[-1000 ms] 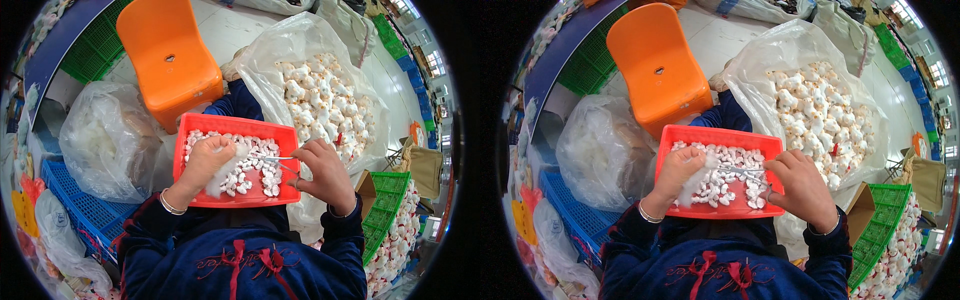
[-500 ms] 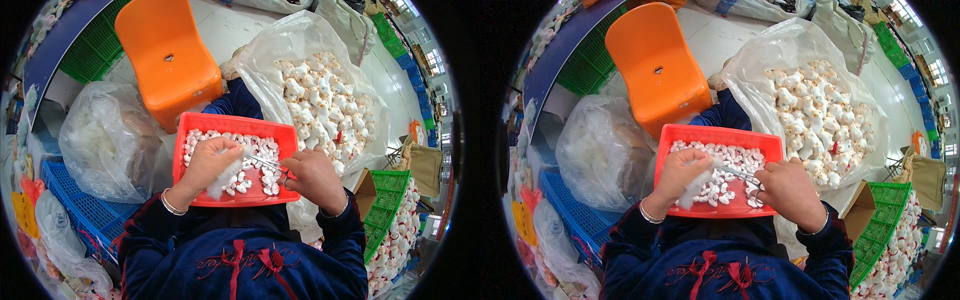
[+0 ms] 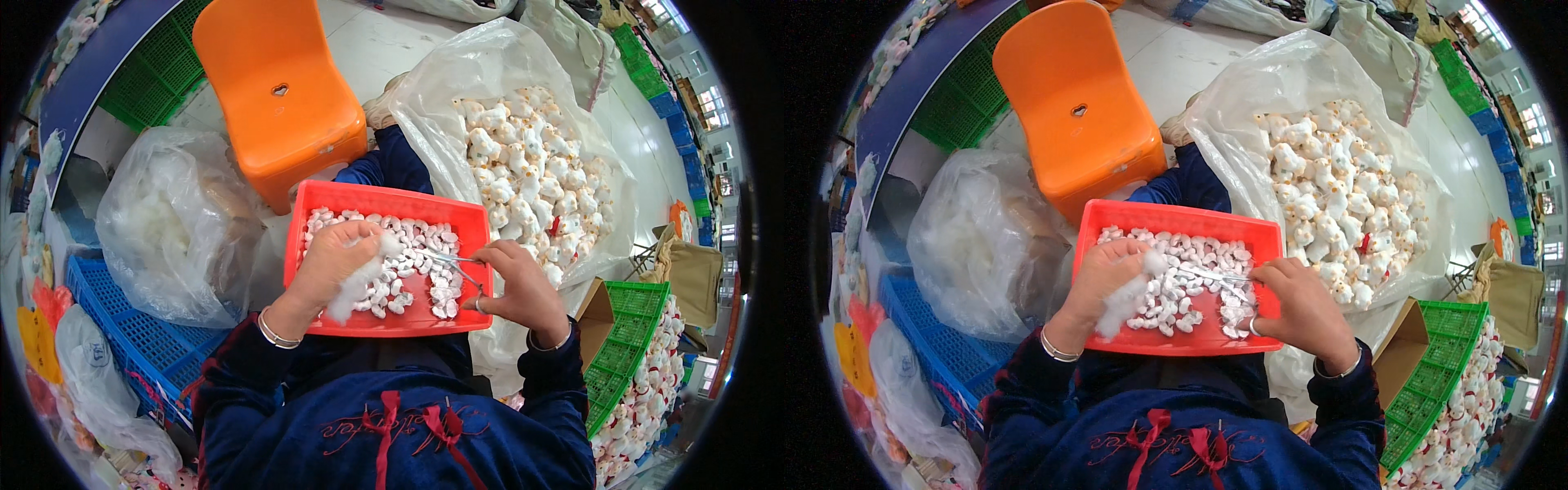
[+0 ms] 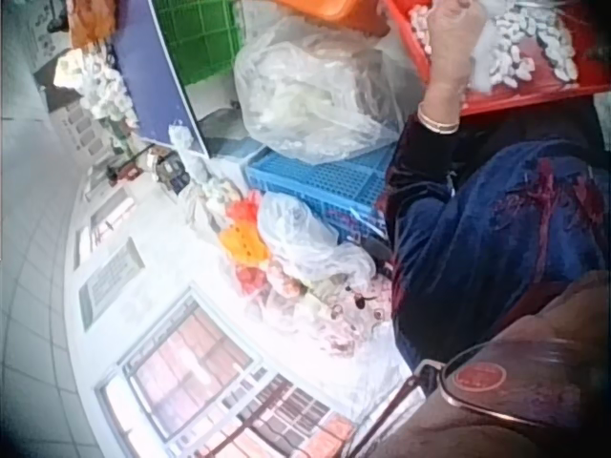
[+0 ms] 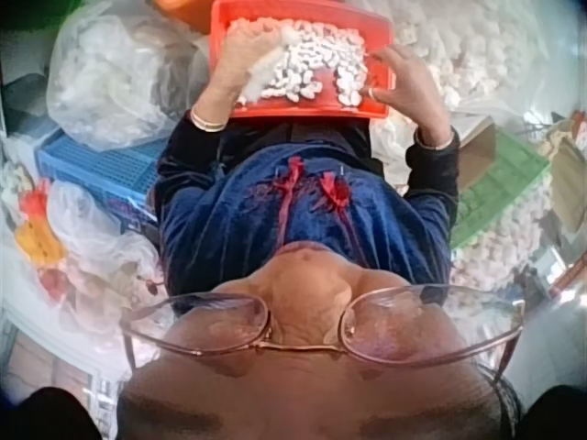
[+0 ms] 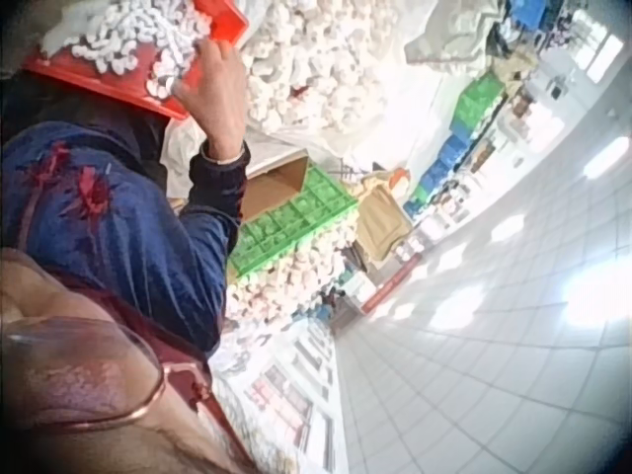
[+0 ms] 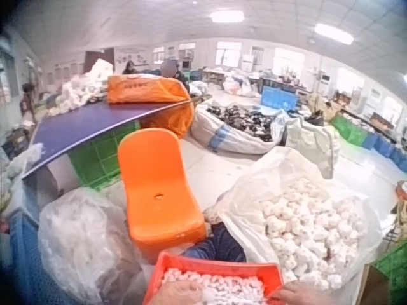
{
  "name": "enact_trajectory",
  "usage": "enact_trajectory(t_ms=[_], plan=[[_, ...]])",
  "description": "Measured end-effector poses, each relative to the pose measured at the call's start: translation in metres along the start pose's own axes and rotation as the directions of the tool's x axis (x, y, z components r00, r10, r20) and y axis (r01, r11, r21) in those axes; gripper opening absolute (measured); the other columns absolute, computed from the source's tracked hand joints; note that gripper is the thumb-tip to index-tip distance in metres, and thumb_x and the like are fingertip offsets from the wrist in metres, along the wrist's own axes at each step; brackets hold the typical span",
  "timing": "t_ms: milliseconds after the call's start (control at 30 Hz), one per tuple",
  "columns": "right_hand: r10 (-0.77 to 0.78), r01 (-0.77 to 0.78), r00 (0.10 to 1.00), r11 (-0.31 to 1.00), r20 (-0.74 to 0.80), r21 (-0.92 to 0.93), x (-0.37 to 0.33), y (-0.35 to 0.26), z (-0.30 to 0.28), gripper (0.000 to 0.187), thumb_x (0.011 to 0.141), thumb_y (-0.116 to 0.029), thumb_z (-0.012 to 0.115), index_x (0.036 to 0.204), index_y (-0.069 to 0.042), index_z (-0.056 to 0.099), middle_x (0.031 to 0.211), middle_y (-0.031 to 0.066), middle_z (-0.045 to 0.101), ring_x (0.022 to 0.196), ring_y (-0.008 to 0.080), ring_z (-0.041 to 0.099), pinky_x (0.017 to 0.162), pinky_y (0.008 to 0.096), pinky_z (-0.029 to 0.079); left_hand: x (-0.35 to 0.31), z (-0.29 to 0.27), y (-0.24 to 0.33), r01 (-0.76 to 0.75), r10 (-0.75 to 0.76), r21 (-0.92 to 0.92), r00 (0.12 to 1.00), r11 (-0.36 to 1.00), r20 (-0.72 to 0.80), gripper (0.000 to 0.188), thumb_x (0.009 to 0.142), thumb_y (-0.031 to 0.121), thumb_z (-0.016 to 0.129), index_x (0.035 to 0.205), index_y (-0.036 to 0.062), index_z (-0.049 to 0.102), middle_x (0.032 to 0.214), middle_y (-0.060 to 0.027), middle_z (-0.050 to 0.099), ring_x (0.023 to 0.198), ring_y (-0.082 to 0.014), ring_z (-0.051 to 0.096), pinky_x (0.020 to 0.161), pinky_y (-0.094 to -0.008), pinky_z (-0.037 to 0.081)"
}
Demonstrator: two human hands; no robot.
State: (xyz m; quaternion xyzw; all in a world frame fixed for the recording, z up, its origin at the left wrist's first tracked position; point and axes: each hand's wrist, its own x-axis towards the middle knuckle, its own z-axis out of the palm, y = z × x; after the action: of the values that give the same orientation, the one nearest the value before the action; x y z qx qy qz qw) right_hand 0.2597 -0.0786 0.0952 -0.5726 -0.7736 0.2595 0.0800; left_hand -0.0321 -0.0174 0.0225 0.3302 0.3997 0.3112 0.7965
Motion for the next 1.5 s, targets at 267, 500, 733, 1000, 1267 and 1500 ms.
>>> enact_trajectory(t_ms=[267,500,733,1000,1267,1500], plan=[[-0.132,0.138,0.987,0.988,-0.090,0.073,0.007,-0.012,0.027,0.055,0.068,-0.027,0.087,0.115,-0.008,0.066,0.110,0.0108,0.062,0.107,0.0322,0.057,0.092,0.0404,0.045,-0.013,0.006,0.008,0.050,-0.050,-0.003,0.998,0.999,0.031,0.015,0.099,0.016,0.062,0.108,0.0039,0.066,0.085,-0.0022,0.068,0.064,-0.0058,0.061,0.054,-0.0207,0.050],[-0.112,0.115,0.987,0.993,-0.112,0.028,0.003,-0.014,0.022,0.039,0.075,-0.024,0.082,0.108,-0.008,0.070,0.093,0.0078,0.062,0.090,0.0291,0.058,0.079,0.0410,0.045,-0.017,0.013,0.007,-0.106,0.109,0.100,0.994,0.989,-0.023,0.019,0.097,0.019,0.067,0.108,0.0029,0.068,0.081,-0.0023,0.069,0.061,-0.0075,0.064,0.051,-0.0215,0.052],[-0.119,0.120,0.993,0.992,0.027,-0.035,0.002,-0.023,0.005,0.035,0.077,-0.024,0.081,0.108,-0.008,0.071,0.089,0.0083,0.062,0.089,0.0287,0.059,0.077,0.0410,0.046,-0.019,0.018,0.010,-0.135,0.133,0.317,0.991,0.939,0.028,0.014,0.096,0.015,0.069,0.101,0.0018,0.071,0.087,-0.0020,0.071,0.073,-0.0063,0.064,0.063,-0.0222,0.052],[-0.091,0.092,0.995,0.996,-0.044,0.018,0.001,-0.018,0.007,0.054,0.071,-0.028,0.085,0.116,-0.006,0.067,0.108,0.0129,0.063,0.107,0.0331,0.058,0.092,0.0425,0.046,-0.018,0.014,0.006,-0.125,0.138,0.269,0.990,0.955,-0.029,0.011,0.094,0.013,0.070,0.099,0.0030,0.069,0.084,-0.0008,0.069,0.072,-0.0057,0.064,0.064,-0.0230,0.053],[-0.038,0.053,0.998,0.958,-0.060,0.281,0.001,-0.029,0.047,0.076,0.063,-0.040,0.091,0.123,-0.001,0.063,0.113,0.0170,0.061,0.109,0.0357,0.057,0.094,0.0427,0.046,-0.016,0.019,-0.005,-0.297,0.373,0.438,0.923,0.849,-0.098,0.011,0.091,0.008,0.069,0.101,0.0027,0.069,0.087,-0.0014,0.069,0.079,-0.0065,0.063,0.071,-0.0242,0.052],[0.092,-0.088,0.996,0.925,0.006,0.371,-0.003,-0.032,0.051,0.048,0.070,-0.024,0.091,0.107,0.001,0.071,0.090,0.0127,0.066,0.085,0.0287,0.064,0.075,0.0368,0.051,-0.018,0.021,-0.005,-0.397,0.534,0.554,0.839,0.732,-0.104,0.012,0.091,0.008,0.069,0.102,0.0020,0.069,0.090,-0.0029,0.070,0.083,-0.0083,0.064,0.075,-0.0255,0.052]])
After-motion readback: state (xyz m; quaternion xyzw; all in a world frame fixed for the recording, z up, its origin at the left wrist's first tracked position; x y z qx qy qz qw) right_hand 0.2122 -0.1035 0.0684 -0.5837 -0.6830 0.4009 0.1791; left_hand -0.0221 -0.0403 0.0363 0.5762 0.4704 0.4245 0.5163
